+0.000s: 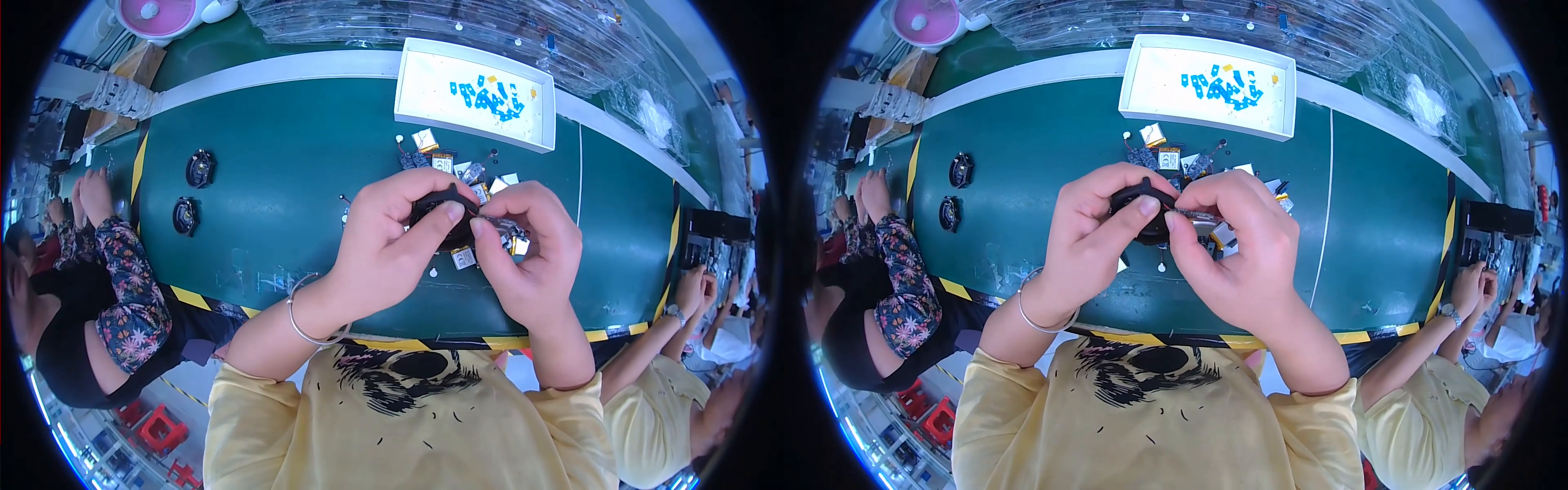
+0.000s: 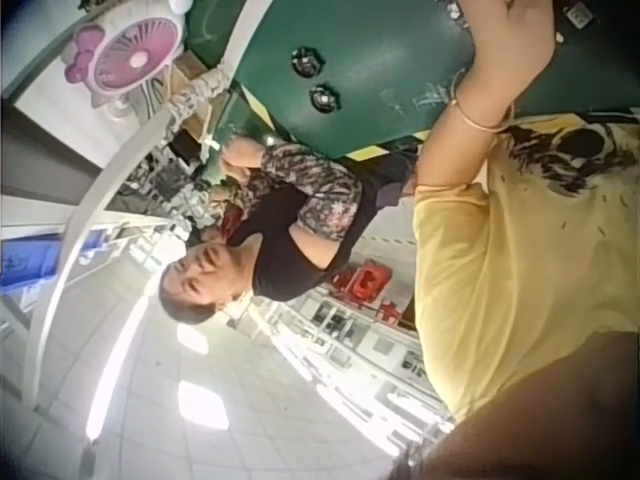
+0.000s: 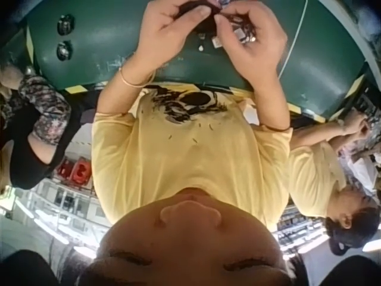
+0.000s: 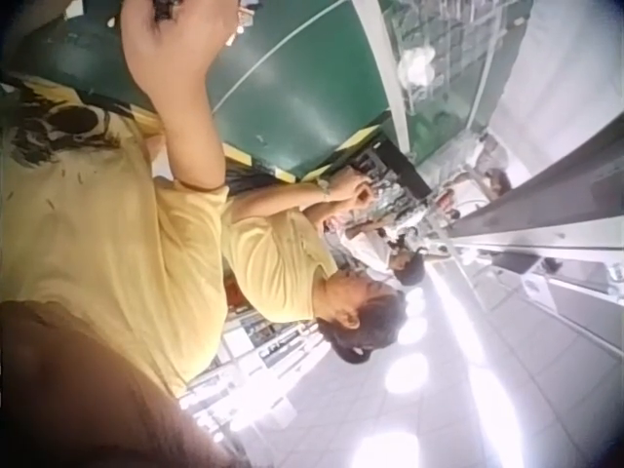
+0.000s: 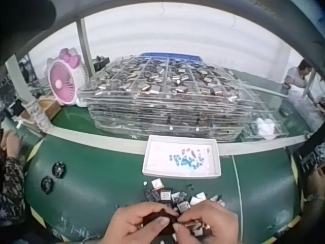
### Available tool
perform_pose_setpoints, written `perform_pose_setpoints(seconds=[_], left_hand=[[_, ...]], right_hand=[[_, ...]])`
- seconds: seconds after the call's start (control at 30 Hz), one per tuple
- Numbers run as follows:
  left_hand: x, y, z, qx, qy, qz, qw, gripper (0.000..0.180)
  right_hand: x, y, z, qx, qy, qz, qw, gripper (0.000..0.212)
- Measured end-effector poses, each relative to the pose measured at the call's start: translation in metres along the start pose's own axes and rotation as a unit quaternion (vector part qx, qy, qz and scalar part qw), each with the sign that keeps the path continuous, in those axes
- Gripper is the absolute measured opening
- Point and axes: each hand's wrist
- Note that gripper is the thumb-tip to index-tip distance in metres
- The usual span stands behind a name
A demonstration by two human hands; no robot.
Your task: The person assembles electronic components by hand, connecting rechargeable batteries to PCBs and housing them in smartwatch casings.
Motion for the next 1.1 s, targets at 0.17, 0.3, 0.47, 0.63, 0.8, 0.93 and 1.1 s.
perform_pose_setpoints(seconds=[0.17, 0.3, 0.47, 0.63, 0.8, 0.93, 1.1], left_hand=[[-0.001, 0.001, -0.007, 0.13, 0.102, 0.022, 0.986, 0.017], [-0.001, 0.001, -0.01, 0.135, 0.12, 0.032, 0.983, 0.019], [-0.002, -0.002, -0.011, 0.067, 0.131, 0.012, 0.989, 0.017], [-0.001, -0.002, -0.006, -0.011, 0.082, -0.006, 0.997, 0.016], [-0.002, -0.001, 0.0, 0.054, 0.084, -0.013, 0.995, 0.017], [-0.006, 0.005, 0.001, 0.143, 0.143, 0.003, 0.979, 0.021], [-0.007, 0.011, -0.008, 0.234, 0.211, 0.027, 0.949, 0.029]], right_hand=[[0.0, 0.003, 0.002, -0.081, -0.09, 0.002, 0.993, 0.014], [0.0, 0.006, 0.003, -0.096, -0.088, 0.017, 0.991, 0.013], [-0.001, 0.004, 0.004, -0.116, -0.087, 0.021, 0.989, 0.014], [0.0, 0.004, 0.004, -0.098, -0.06, 0.025, 0.993, 0.015], [0.0, 0.005, 0.003, -0.105, -0.092, 0.029, 0.99, 0.018], [-0.005, 0.011, -0.002, -0.248, -0.182, 0.045, 0.95, 0.019], [-0.013, 0.024, -0.015, -0.33, -0.255, 0.123, 0.901, 0.015]])
Point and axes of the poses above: each hand's wrist, its own x-axis away from the middle knuckle, its own y-axis out of the back of the hand, z = x × y, and after that the axes turned 2 degrees about -x, right-handed
